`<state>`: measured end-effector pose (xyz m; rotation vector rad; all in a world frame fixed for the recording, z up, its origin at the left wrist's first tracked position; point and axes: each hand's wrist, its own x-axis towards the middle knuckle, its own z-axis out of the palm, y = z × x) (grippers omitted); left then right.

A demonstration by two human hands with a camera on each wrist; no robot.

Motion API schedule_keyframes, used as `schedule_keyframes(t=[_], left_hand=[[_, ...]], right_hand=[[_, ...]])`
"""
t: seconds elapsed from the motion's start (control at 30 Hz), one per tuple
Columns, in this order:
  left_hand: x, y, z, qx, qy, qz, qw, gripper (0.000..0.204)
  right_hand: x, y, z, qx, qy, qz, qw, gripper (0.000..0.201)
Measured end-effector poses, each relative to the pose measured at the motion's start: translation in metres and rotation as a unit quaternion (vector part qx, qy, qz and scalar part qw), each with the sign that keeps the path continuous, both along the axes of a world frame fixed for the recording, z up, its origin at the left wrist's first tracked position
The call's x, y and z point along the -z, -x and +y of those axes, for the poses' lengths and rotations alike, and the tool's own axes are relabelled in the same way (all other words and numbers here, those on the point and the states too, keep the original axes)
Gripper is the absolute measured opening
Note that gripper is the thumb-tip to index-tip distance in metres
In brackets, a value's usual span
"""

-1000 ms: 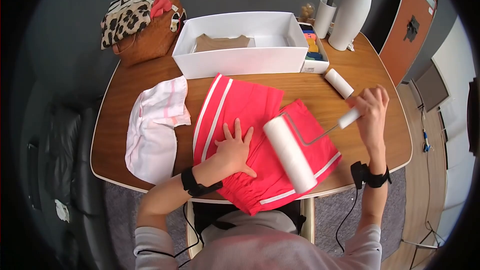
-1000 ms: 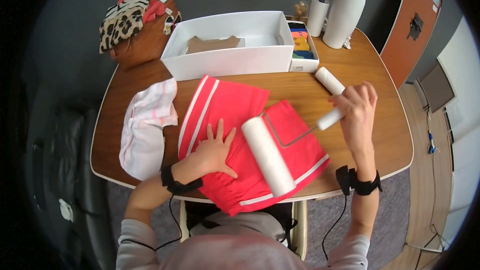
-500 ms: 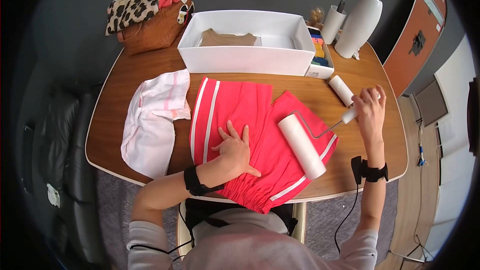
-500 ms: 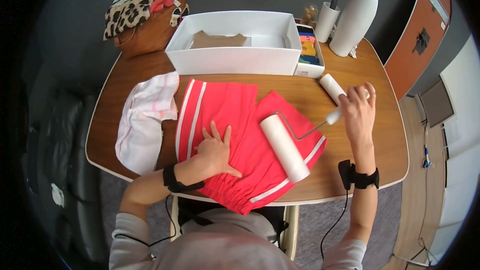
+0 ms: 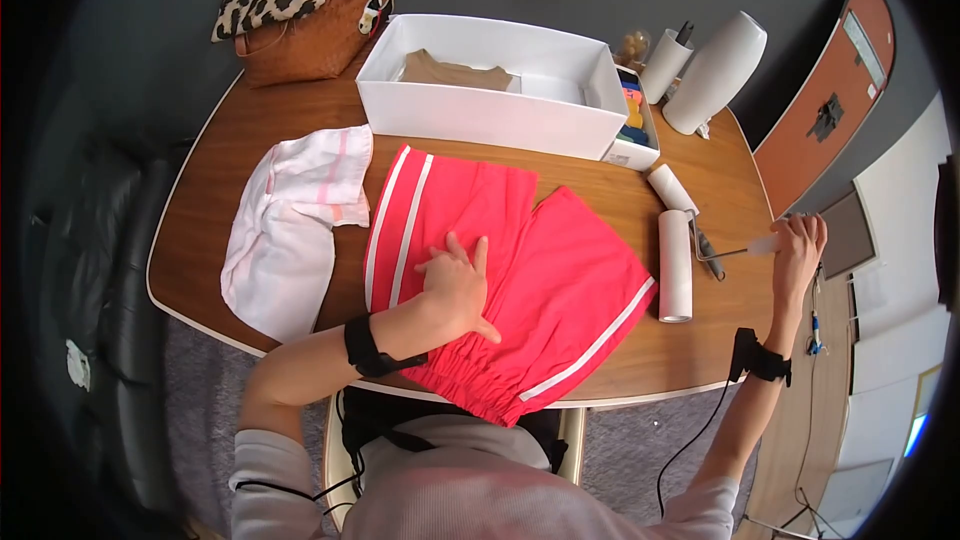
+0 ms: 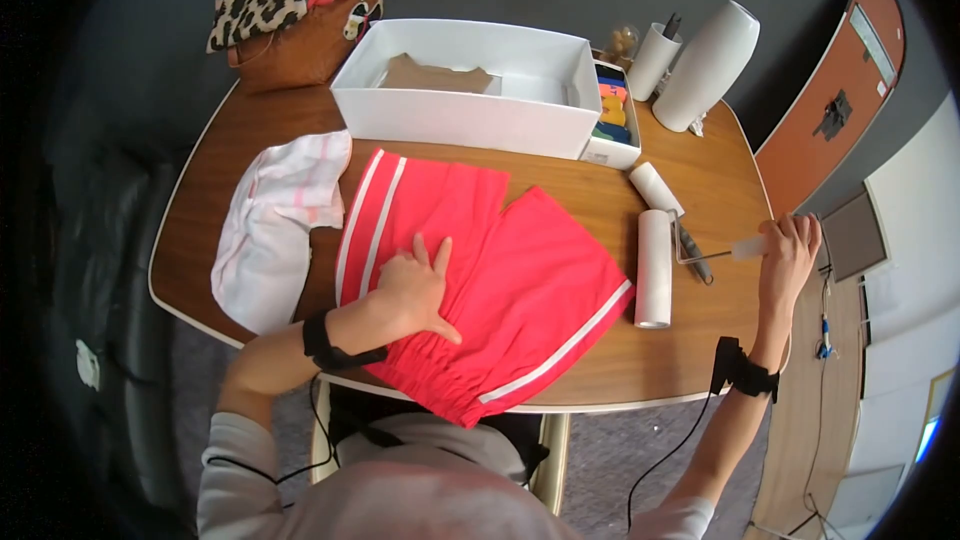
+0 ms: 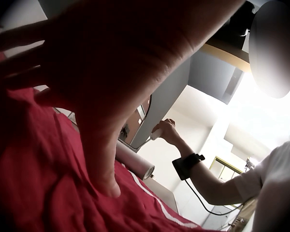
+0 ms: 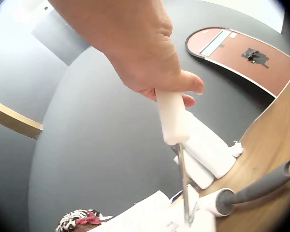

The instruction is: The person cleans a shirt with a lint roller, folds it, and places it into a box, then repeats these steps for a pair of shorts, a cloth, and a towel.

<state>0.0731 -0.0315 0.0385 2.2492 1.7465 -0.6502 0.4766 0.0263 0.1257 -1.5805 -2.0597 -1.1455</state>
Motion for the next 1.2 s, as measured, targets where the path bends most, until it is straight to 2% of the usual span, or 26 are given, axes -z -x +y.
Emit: schedule_keyframes(t=[0.13,0.23,0.33,0.43,0.47,0.67,0.8,0.9,1.07,1.2], left_hand=[[0.013,0.008,0.012,0.094,-0.129,-0.142,0.977,0.126],[0.028,0.012,0.032,0.171,-0.148,-0.19,0.955,0.124],[0.018,0.005,0.038,0.122,-0.061,-0.106,0.985,0.124],[0.025,0.005,0.038,0.076,-0.014,-0.142,0.987,0.125],[0.024,0.005,0.037,0.071,-0.013,-0.133,0.988,0.125],[0.024,-0.001,0.031,0.053,-0.024,-0.085,0.995,0.125],[0.022,-0.001,0.03,0.059,-0.02,-0.105,0.992,0.118],[0.019,-0.004,0.03,0.065,-0.004,-0.076,0.995,0.113],[0.017,-0.009,0.03,0.057,0.014,-0.038,0.998,0.113],[0.015,-0.017,0.024,0.029,0.007,-0.017,0.999,0.115]], right_hand=[[-0.024,0.03,-0.006,-0.025,-0.041,-0.014,0.999,0.009],[-0.031,0.071,-0.004,-0.049,-0.043,-0.013,0.998,0.01],[-0.013,0.115,0.008,-0.096,-0.017,0.023,0.995,0.01],[0.005,0.15,0.02,-0.15,0.009,0.04,0.988,0.009],[0.01,0.154,0.025,-0.141,0.025,0.028,0.989,0.009],[0.017,0.142,0.04,-0.083,0.014,-0.038,0.996,0.01],[0.02,0.112,0.049,-0.052,0.011,-0.067,0.996,0.007],[0.02,0.084,0.055,0.015,0.023,-0.091,0.995,0.007],[0.013,0.037,0.057,-0.014,-0.055,-0.058,0.997,0.003],[-0.005,0.033,0.036,-0.001,-0.093,-0.028,0.995,0.004]])
